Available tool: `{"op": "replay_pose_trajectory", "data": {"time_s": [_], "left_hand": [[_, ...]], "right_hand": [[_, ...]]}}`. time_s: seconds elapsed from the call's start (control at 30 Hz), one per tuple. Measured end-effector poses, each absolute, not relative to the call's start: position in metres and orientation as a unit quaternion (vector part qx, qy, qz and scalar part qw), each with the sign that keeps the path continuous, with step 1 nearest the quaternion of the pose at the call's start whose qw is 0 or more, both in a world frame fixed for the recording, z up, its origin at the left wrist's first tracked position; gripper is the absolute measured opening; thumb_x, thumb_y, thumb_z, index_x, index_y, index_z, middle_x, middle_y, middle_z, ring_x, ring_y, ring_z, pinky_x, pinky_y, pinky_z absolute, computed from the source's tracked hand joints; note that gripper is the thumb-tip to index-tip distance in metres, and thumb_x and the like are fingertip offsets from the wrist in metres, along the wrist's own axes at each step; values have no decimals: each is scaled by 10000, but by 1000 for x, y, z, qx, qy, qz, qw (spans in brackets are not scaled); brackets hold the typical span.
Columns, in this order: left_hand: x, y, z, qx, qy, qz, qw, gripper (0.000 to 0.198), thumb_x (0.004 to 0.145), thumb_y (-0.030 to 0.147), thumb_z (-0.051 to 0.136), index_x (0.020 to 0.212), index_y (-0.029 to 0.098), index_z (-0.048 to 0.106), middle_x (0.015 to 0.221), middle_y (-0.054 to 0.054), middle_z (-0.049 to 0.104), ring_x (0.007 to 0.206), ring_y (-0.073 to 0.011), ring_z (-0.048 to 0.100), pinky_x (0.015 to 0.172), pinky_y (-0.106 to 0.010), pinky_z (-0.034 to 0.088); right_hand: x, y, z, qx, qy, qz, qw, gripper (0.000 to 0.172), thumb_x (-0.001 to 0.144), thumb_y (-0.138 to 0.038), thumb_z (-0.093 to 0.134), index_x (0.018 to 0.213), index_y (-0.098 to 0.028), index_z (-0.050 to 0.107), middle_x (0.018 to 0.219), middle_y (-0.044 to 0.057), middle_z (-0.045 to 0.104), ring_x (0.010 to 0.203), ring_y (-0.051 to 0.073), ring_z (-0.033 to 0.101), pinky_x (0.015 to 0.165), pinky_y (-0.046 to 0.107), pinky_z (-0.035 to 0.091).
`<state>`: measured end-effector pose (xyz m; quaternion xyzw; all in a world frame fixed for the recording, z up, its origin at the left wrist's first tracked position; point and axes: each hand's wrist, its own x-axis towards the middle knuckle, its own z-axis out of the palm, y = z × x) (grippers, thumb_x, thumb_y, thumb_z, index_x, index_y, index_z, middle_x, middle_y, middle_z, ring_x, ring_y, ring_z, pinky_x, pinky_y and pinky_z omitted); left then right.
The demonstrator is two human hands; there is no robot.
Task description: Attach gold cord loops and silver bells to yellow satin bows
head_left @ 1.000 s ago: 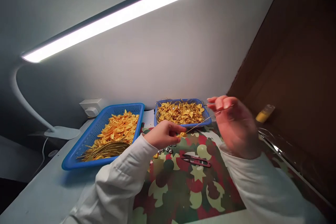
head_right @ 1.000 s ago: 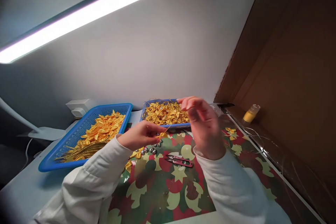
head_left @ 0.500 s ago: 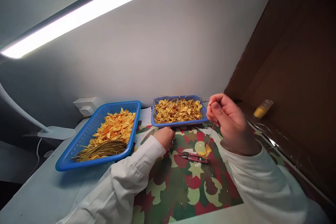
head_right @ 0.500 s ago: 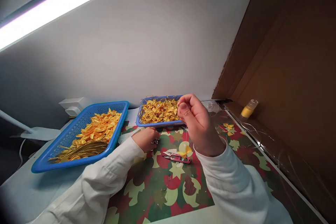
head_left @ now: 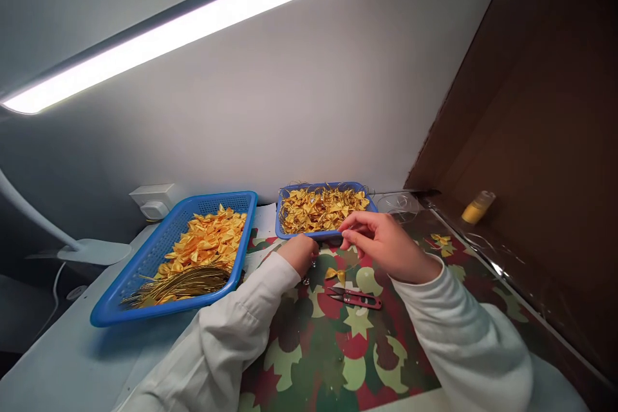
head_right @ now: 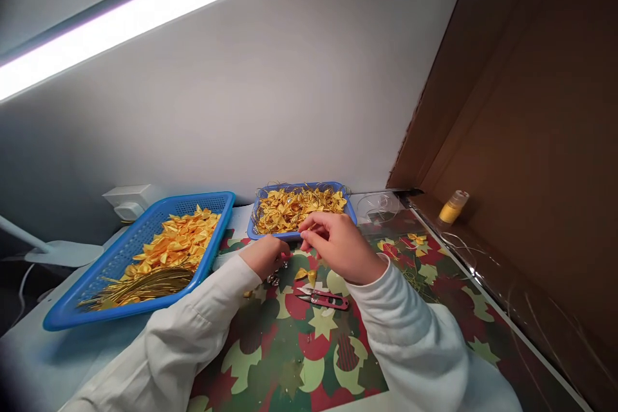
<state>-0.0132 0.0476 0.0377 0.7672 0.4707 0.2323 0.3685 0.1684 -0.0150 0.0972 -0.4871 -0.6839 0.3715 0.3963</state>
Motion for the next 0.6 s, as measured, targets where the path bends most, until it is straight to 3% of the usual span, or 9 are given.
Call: {"op": "replay_pose_trajectory", "data": {"time_s": [0.1,0.2,0.3,0.37,0.6], "left_hand": [[-13,43,56,775,440,269,367,32,603,179,686,633,191,690,515,-6,577,534,-160,502,589,-281,356],[-10,37,74,703,395,376,457,235,736,398,636,760,167,668,644,-26,645,513,-117,482,532,-247,368],[-7,31,83,556,337,461,604,371,660,491,721,744,137,648,648,-30,661,445,-62,401,467,-211,329],[-5,27,84,499,318,479,648,426,593,511,771,730,125,653,629,-26,660,440,-45,383,464,-197,321],[-4,14,85,479,324,525,624,363,589,454,804,657,132,648,615,0,656,505,-56,461,507,-187,365]], "right_hand": [[167,-16,98,-493,-710,328,380,133,864,-246,507,822,-168,605,555,-25,599,469,89,462,478,214,358],[164,-19,100,-474,-717,307,409,154,891,-273,483,787,-184,553,525,-55,516,477,89,444,484,212,334],[157,-23,102,-467,-708,305,432,186,901,-300,474,751,-192,498,503,-65,478,448,86,418,466,212,311],[152,-26,102,-469,-706,303,435,189,899,-300,478,742,-194,481,486,-67,473,439,86,409,467,216,305],[142,-34,98,-452,-688,319,470,150,876,-280,516,779,-210,425,529,-68,524,469,87,444,476,204,323]]}}
